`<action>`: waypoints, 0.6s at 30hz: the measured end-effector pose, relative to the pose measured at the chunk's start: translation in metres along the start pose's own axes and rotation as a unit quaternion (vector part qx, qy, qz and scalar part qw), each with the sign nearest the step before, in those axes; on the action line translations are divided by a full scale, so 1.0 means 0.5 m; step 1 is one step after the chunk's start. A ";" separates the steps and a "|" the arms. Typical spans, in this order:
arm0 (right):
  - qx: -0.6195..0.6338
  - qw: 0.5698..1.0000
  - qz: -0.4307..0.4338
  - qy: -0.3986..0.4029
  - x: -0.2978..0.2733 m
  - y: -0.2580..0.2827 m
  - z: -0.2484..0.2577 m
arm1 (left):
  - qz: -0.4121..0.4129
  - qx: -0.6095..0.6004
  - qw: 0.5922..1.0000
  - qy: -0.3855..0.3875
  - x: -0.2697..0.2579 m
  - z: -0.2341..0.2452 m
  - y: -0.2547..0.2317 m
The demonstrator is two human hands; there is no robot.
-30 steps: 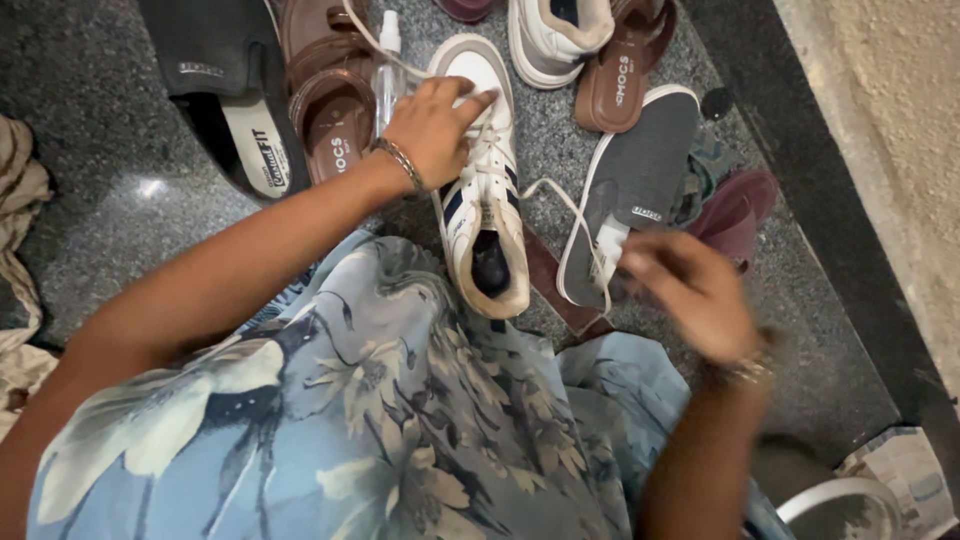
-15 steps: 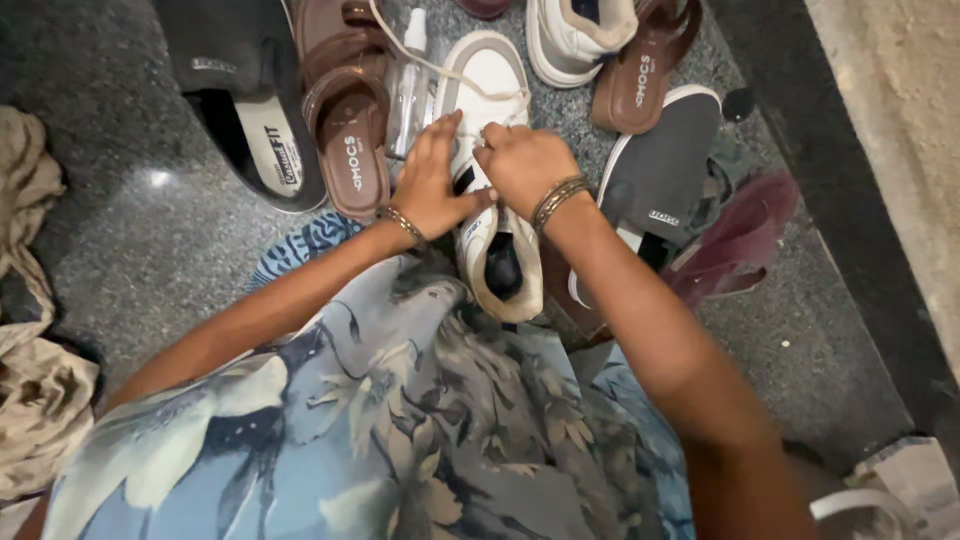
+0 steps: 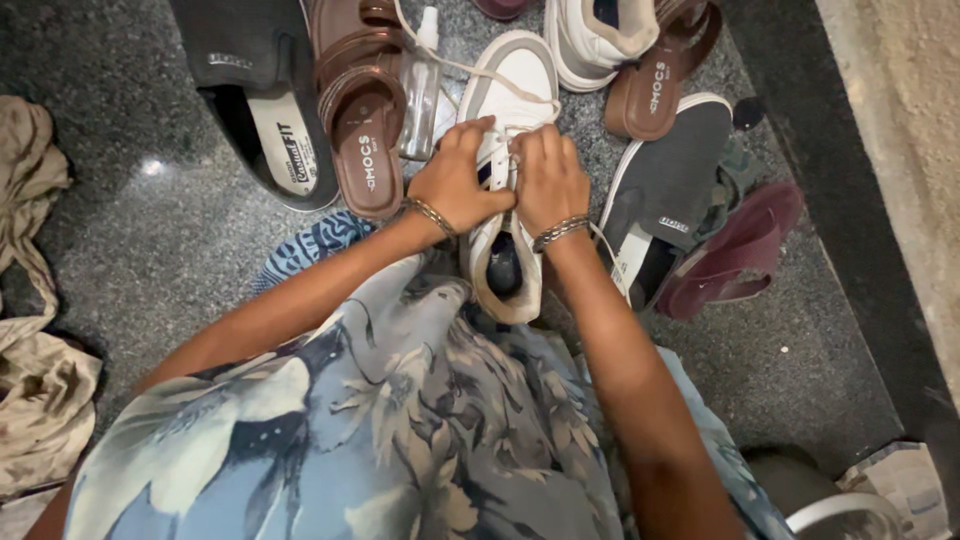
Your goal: The person is cleaning a pair of white sneakers. They use a cloth to wipe the shoes and a spray bottle to apply a cleaning solution. The person also unties and reties the shoelaces.
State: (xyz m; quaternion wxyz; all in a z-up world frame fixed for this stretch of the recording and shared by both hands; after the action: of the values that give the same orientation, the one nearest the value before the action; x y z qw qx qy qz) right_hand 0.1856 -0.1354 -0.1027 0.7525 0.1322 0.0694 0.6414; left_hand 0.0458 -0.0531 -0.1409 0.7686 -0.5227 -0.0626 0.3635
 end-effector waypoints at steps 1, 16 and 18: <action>0.008 1.000 0.014 0.005 0.002 -0.006 -0.002 | 0.022 -0.005 1.000 0.012 -0.001 0.005 0.004; 0.182 0.973 -0.132 0.044 -0.079 0.019 0.046 | 0.002 -0.073 0.997 0.032 0.003 0.045 0.019; 0.182 0.971 -0.150 0.037 -0.074 0.027 0.046 | -0.026 -0.060 0.997 0.031 0.008 0.041 0.019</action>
State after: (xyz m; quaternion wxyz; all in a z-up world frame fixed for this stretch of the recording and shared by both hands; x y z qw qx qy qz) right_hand 0.1732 -0.1726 -0.0793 0.8006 0.2314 0.2315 0.5020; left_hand 0.0342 -0.0335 -0.1410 0.7470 -0.5767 -0.0740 0.3223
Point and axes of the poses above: each hand's wrist, its own x-axis towards the middle knuckle, its own z-axis out of the back of the hand, y = z × x, the point moved 2 cm from there along x, towards the middle knuckle, and after that the axes turned 5 degrees about y, right-handed, at the moved point
